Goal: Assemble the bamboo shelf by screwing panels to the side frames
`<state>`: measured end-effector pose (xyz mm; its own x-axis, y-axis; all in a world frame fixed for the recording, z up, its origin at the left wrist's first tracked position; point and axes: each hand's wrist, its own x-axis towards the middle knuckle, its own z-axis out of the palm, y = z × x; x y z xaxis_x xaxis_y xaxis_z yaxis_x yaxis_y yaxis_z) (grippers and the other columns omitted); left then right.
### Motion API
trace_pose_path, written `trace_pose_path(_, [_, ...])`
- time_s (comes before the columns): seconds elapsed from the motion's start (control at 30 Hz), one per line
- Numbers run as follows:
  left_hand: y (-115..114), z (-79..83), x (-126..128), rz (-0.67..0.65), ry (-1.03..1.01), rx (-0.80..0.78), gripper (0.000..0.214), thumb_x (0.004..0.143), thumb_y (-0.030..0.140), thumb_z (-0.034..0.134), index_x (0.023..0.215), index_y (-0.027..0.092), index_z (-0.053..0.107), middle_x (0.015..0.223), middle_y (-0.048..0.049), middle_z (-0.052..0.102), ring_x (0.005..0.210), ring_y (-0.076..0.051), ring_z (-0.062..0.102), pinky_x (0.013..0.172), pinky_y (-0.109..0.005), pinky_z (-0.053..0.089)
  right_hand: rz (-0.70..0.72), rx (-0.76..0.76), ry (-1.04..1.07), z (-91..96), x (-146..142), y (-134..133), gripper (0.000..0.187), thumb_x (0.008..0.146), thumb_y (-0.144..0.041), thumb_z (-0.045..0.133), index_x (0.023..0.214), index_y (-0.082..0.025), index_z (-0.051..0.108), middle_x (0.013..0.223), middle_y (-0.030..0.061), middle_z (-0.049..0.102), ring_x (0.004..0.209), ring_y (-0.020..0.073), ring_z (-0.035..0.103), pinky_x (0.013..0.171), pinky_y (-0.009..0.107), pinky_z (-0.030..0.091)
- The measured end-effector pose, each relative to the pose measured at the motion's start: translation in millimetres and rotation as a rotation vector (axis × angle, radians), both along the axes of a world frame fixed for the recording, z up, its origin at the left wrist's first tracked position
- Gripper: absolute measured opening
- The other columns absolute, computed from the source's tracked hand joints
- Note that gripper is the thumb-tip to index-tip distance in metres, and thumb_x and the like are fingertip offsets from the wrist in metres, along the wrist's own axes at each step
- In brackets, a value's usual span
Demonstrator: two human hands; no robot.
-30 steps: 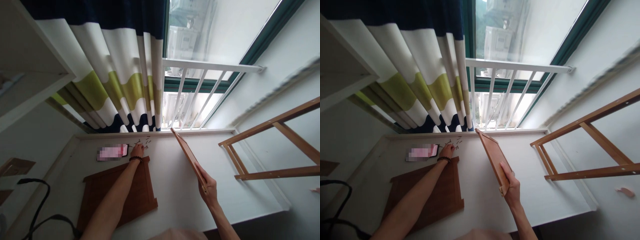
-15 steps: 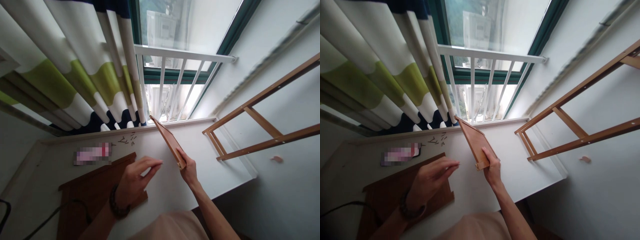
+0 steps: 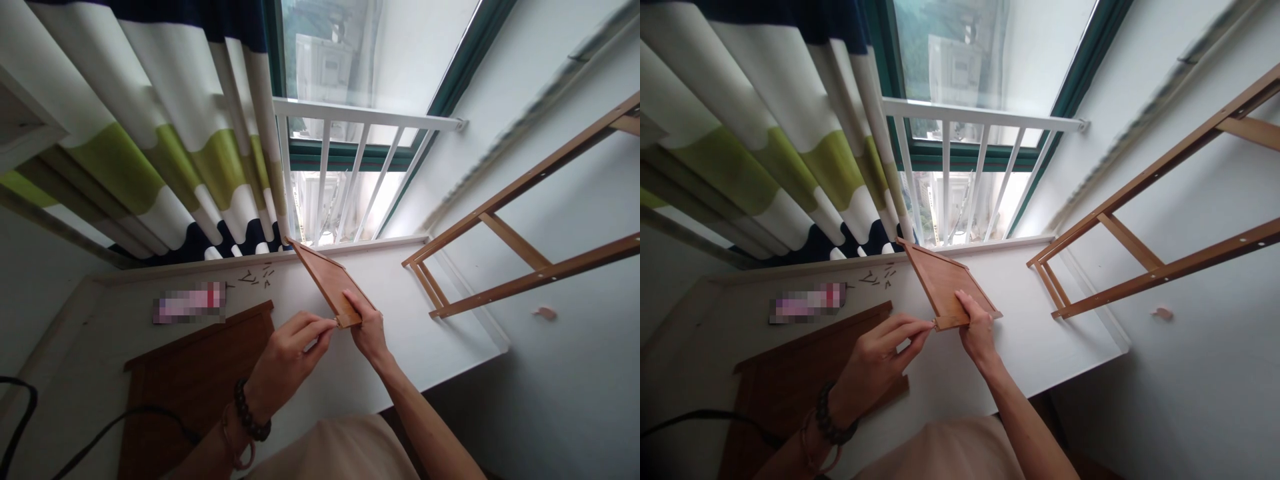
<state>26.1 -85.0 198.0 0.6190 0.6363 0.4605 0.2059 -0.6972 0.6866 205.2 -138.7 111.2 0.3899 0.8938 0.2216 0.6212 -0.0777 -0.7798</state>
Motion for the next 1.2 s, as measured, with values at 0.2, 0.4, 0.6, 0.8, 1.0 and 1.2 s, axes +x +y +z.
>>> trace_pose_path(0.2, [1.4,6.1,-6.1,-0.027,0.107,0.085,0.017,0.085,0.022,0.053,0.095,0.023,0.066,0.078,-0.0023,0.064,0.07,-0.012,0.061,0.069,-0.022,0.051,0.037,-0.007,-0.04,1.9,-0.8,-1.0,0.067,0.064,0.002,0.042,0.126,-0.022,0.054,0.126,0.0024,0.058,0.117,0.0181,0.053,0.104,0.036,0.04])
trace_pose_path(0.4, [5.8,12.7,-9.5,-0.019,0.149,-0.092,0.009,0.083,0.026,0.057,0.084,0.02,0.065,0.076,0.0008,0.068,0.067,-0.011,0.062,0.068,-0.019,0.052,0.071,-0.022,-0.053,0.4,-3.8,-1.0,0.072,0.061,0.003,0.038,0.127,-0.021,0.053,0.128,0.0029,0.056,0.121,0.0183,0.05,0.105,0.038,0.038])
trace_pose_path(0.6, [0.7,-9.1,-12.2,0.086,-0.028,-0.385,0.012,0.075,0.03,0.068,0.08,0.02,0.065,0.075,0.002,0.069,0.067,-0.011,0.065,0.064,-0.019,0.053,0.053,-0.007,-0.053,-3.6,-5.8,-1.8,0.074,0.061,0.004,0.038,0.127,-0.025,0.053,0.128,0.0,0.056,0.122,0.0195,0.049,0.107,0.04,0.036])
trace_pose_path(0.8, [-8.3,-26.9,-6.5,0.146,-0.202,-0.277,0.005,0.074,0.022,0.069,0.076,0.019,0.066,0.075,0.0008,0.067,0.069,-0.011,0.063,0.065,-0.019,0.052,0.061,-0.014,-0.047,-4.8,-6.2,-2.4,0.072,0.061,0.003,0.038,0.126,-0.023,0.055,0.128,0.001,0.056,0.122,0.0204,0.049,0.106,0.04,0.038])
trace_pose_path(1.0, [-10.0,-32.7,-5.6,0.109,-0.221,-0.13,0.013,0.078,0.013,0.063,0.087,0.021,0.068,0.082,0.0002,0.064,0.074,-0.009,0.062,0.069,-0.019,0.05,0.072,-0.009,-0.05,-6.4,-4.6,-4.1,0.075,0.059,0.003,0.037,0.127,-0.023,0.053,0.129,0.0001,0.055,0.123,0.0194,0.048,0.107,0.039,0.036])
trace_pose_path(1.2, [-12.9,-28.6,-7.1,0.113,-0.167,-0.038,0.013,0.078,0.011,0.063,0.089,0.019,0.064,0.084,-0.0009,0.063,0.078,-0.01,0.061,0.073,-0.021,0.05,0.055,-0.02,-0.061,-9.0,-5.2,-4.5,0.073,0.06,0.003,0.037,0.127,-0.023,0.053,0.129,0.0006,0.056,0.123,0.0199,0.048,0.106,0.039,0.037])
